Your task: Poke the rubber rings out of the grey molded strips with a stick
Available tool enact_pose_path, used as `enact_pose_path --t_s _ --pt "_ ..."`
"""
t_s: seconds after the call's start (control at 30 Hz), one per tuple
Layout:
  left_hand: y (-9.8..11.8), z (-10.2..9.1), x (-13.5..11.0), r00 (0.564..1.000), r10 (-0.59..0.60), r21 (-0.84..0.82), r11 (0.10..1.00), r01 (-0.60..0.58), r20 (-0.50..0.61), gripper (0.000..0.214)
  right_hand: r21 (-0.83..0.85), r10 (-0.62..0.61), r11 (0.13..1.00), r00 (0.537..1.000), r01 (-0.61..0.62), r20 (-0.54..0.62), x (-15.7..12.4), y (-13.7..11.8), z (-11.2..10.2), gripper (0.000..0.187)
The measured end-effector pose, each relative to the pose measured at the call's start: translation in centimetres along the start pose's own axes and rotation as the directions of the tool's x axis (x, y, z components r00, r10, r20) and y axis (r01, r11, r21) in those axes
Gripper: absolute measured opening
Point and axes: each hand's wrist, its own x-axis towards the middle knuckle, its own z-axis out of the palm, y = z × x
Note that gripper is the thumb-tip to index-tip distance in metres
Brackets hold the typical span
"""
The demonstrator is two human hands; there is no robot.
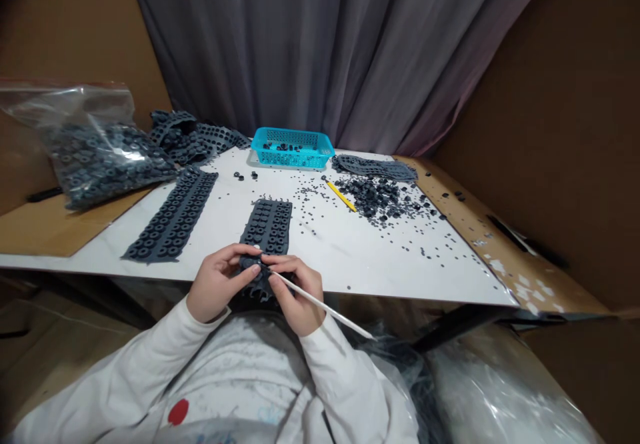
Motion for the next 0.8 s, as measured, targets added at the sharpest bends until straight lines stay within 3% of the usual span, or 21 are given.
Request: enact_pose_path --t_s 0.8 --pt "0.28 0.4 -0.11 0.995 0.064 0.093 0.994 -0.057 -0.071 0.019 -0.023 0.002 1.0 1.0 -0.002 -0.006 -0.14 0.11 0.15 0.005"
